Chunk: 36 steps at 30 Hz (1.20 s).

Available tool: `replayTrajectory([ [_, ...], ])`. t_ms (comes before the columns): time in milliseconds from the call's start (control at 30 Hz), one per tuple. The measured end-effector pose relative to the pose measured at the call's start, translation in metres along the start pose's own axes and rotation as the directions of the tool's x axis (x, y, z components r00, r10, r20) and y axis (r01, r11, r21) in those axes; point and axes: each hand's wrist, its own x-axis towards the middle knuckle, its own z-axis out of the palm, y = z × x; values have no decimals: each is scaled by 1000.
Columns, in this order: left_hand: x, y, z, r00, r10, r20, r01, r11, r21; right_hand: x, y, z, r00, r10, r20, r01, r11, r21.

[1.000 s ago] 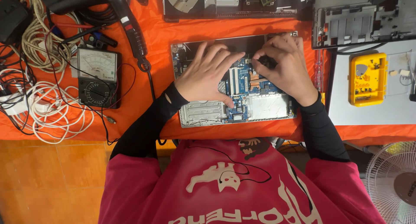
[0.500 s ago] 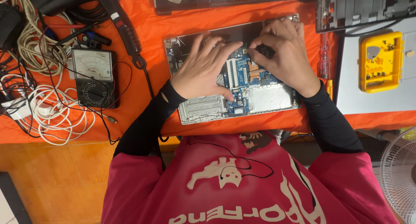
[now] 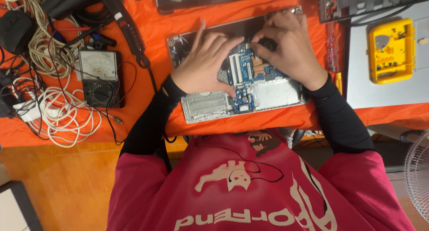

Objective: Replacing or repairing the motherboard and internal components of a laptop.

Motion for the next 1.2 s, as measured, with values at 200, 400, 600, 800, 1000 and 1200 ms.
replayTrajectory([
  [200, -10, -19, 2, 998, 59, 20, -58, 997, -40, -4, 9, 0, 998, -43, -42, 44, 999, 15],
  [400, -2, -10, -9, 998, -3, 61, 7, 998, -65, -1, 12, -6, 987, -16, -160, 29, 996, 82],
  [600, -9, -11, -3, 999, 47, 23, -46, 998, -37, 17, -26, -44, 949, 314, 14, -297, 880, 371],
  [800, -3, 6, -1, 996, 89, -6, -89, 994, -67, -36, -53, -51, 1000, 5, 6, -5, 1000, 5],
  [1000, -7, 7, 0, 997, 74, -11, -74, 995, -69, -74, -79, -15, 991, 102, 83, -101, 995, -24],
  [1200, -8, 4, 5, 996, 78, -41, -80, 995, -59, -76, -85, -5, 990, 135, 40, -131, 987, -91],
])
